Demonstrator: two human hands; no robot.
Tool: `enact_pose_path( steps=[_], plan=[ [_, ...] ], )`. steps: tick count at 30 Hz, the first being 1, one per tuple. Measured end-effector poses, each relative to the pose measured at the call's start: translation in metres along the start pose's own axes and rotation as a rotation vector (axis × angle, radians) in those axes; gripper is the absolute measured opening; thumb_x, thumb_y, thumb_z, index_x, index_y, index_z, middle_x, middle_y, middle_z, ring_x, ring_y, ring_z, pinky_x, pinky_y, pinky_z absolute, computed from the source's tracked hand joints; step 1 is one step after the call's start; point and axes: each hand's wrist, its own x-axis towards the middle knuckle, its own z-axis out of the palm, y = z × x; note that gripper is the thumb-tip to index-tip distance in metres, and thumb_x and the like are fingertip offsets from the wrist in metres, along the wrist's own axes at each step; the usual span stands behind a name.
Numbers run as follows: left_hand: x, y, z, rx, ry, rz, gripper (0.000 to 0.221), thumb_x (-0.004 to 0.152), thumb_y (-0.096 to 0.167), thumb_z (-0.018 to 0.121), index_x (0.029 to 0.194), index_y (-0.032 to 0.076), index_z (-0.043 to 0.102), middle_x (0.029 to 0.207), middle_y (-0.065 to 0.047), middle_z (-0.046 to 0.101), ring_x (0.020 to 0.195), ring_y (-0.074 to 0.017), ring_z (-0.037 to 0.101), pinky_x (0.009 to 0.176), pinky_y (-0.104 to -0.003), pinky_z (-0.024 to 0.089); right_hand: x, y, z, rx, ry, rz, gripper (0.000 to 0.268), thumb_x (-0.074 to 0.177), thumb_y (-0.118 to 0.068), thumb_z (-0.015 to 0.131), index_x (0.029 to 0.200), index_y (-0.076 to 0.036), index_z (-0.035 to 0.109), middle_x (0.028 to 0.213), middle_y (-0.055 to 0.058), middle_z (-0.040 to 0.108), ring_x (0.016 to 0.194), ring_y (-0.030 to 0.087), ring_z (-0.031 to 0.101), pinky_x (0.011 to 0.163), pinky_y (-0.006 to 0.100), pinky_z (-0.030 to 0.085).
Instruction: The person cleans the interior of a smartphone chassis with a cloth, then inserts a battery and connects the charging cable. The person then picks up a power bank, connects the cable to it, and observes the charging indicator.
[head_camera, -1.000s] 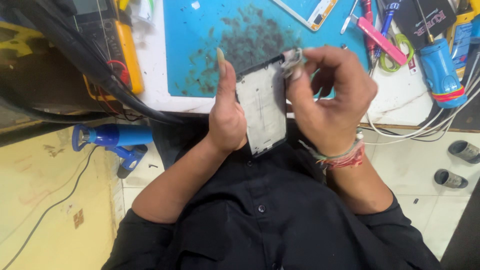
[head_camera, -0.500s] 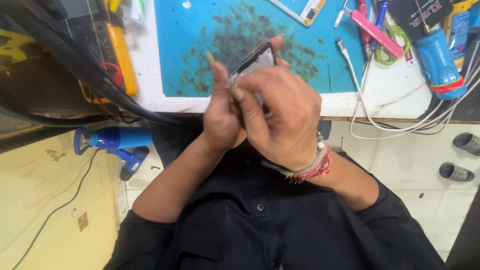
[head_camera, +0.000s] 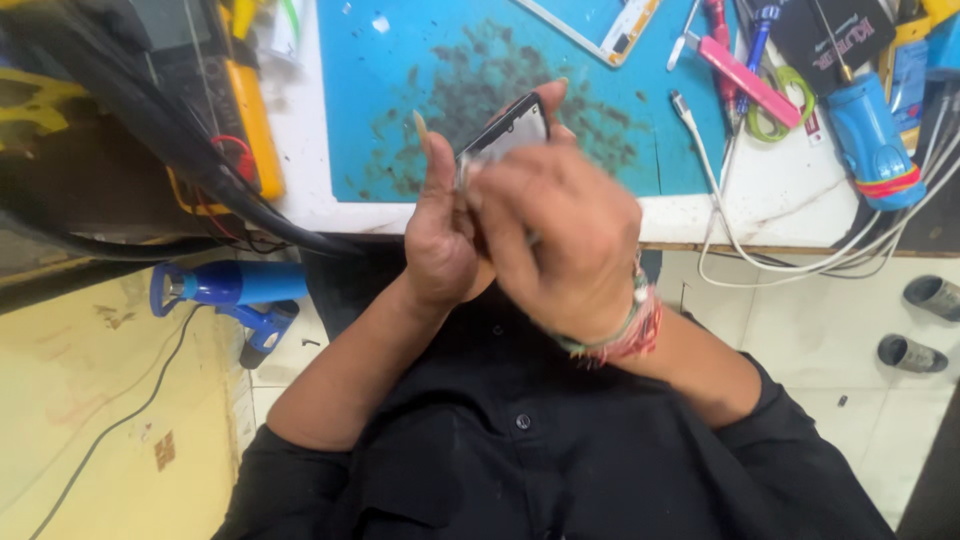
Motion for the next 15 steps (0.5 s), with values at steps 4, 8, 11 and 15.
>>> enact_pose_path(
  steps=[4, 8, 11, 15],
  plan=[
    [-0.001, 0.009, -0.012, -0.121, -0.169, 0.106, 0.084, 0.115, 0.068, 0.026, 0.16, -0.003, 0.034, 0.136, -0.012, 0.059, 0.123, -0.0204, 0.057, 0.116, -0.039, 0.047, -0.013, 0.0, -0.004, -0.022, -0.175, -0.082, 0.018, 0.089, -0.001, 0.076, 0.106, -0.005, 0.071, 0.097, 0.01, 0.069, 0.08, 0.029, 0.069, 0.071, 0.039, 0.054],
    [-0.001, 0.02, -0.019, -0.138, -0.152, 0.149, 0.088, 0.114, 0.068, 0.026, 0.162, -0.004, 0.034, 0.132, -0.011, 0.058, 0.121, -0.0202, 0.056, 0.115, -0.041, 0.048, -0.014, 0.011, -0.009, 0.057, -0.328, -0.095, 0.017, 0.083, -0.003, 0.076, 0.099, -0.007, 0.07, 0.093, 0.008, 0.07, 0.077, 0.028, 0.069, 0.067, 0.038, 0.054],
    [-0.003, 0.012, -0.017, -0.181, -0.136, 0.101, 0.088, 0.113, 0.069, 0.026, 0.162, -0.004, 0.034, 0.131, -0.01, 0.058, 0.121, -0.0196, 0.056, 0.112, -0.038, 0.046, -0.013, 0.01, -0.001, 0.07, -0.15, 0.062, 0.014, 0.089, -0.002, 0.078, 0.1, -0.006, 0.07, 0.093, 0.008, 0.069, 0.073, 0.025, 0.067, 0.066, 0.036, 0.053],
    [-0.002, 0.002, -0.01, -0.005, -0.084, 0.075, 0.088, 0.112, 0.069, 0.029, 0.161, -0.005, 0.031, 0.132, -0.01, 0.056, 0.123, -0.0191, 0.055, 0.112, -0.036, 0.044, -0.006, 0.004, 0.011, 0.002, -0.011, -0.002, 0.018, 0.096, -0.001, 0.076, 0.112, -0.007, 0.07, 0.105, 0.01, 0.068, 0.087, 0.027, 0.071, 0.074, 0.034, 0.055]
  ],
)
